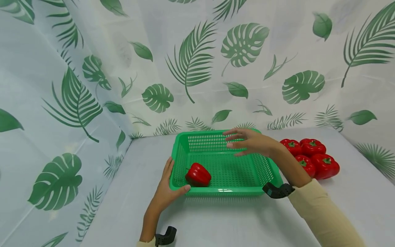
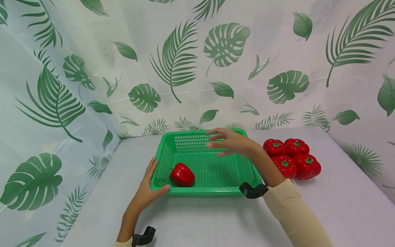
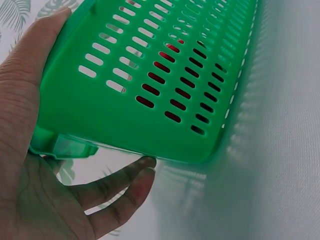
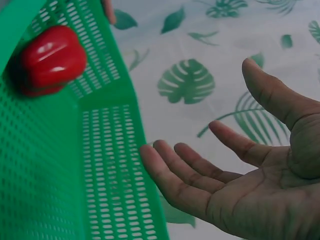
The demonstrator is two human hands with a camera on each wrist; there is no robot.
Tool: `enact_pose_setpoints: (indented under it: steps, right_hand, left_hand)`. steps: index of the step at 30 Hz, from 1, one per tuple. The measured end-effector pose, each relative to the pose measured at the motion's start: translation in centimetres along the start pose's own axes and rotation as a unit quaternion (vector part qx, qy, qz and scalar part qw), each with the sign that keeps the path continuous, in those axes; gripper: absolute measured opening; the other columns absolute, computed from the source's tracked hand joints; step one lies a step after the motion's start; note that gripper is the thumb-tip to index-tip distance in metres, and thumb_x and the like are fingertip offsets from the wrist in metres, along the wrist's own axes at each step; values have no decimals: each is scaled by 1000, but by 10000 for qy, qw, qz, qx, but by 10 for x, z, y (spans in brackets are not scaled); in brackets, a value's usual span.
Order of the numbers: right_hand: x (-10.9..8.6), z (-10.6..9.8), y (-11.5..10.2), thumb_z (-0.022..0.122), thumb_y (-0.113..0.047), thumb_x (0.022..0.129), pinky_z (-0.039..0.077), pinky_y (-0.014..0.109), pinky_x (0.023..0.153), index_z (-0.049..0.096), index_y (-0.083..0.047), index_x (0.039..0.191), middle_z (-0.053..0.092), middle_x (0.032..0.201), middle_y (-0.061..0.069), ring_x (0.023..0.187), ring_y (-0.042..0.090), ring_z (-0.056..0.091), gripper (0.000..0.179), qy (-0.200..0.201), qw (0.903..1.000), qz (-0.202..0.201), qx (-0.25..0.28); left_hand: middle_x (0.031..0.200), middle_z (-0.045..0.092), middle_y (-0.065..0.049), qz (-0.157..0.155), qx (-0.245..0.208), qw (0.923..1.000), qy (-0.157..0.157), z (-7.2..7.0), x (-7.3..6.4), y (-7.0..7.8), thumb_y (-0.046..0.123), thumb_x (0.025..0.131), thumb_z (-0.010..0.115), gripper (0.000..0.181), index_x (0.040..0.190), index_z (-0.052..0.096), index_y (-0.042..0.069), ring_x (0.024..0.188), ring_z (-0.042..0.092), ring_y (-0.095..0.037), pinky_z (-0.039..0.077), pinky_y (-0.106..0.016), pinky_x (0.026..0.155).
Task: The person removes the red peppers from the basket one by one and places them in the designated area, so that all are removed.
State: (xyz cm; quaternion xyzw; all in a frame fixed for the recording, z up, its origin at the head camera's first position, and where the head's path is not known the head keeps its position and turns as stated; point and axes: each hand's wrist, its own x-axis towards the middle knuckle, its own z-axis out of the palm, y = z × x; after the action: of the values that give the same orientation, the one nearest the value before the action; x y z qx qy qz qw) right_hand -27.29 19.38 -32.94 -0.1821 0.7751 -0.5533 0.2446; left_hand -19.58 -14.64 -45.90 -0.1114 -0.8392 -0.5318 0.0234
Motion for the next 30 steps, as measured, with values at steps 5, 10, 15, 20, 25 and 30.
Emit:
enact_pose_setpoints:
  steps: [5,10,15,20,25,30]
  right_hand:
    - [30,8,0,68,-26,92,54,50,92,42,-12,144,41,150,17,131,37,49,60,-511,9974,381,338]
    - [53,14,5,70,-27,91,53,52,93,42,-12,144,42,150,17,133,38,48,62,-948,9917,782,380]
    - [73,18,10,69,-26,92,50,58,95,41,-11,145,44,149,14,132,39,49,61,-1412,9844,1028,228]
    - [90,28,13,70,-23,91,48,61,95,45,-14,142,47,145,15,133,41,47,58,-1876,9735,1294,196]
    - [106,40,19,72,-22,88,51,58,92,42,-12,144,47,145,17,127,37,53,64,-2263,9627,1484,-70]
    - [118,54,24,74,-22,87,53,56,89,44,-11,142,52,140,12,119,32,58,63,-2395,9529,1831,-343]
  left_hand:
    - [165,4,7,28,-15,10000,25,0,1,-1,27,81,77,100,158,14,22,152,8,-28,27,-65,112]
    - [165,4,7,-1,-25,10000,8,1,2,-1,28,80,78,101,158,14,23,152,9,-28,27,-65,112]
    - [165,3,7,-53,-5,10000,-18,0,1,0,28,80,78,101,158,13,22,152,8,-29,25,-65,112]
    - [165,3,7,-81,-31,10000,-27,-1,1,2,28,80,78,101,158,13,21,152,7,-28,23,-66,113]
    - [165,3,7,-100,-103,9999,-15,-2,1,0,28,80,78,101,158,14,22,152,7,-29,22,-67,112]
    - [165,4,10,-129,-48,9999,-13,-3,1,0,29,81,78,100,158,14,23,152,7,-29,23,-68,112]
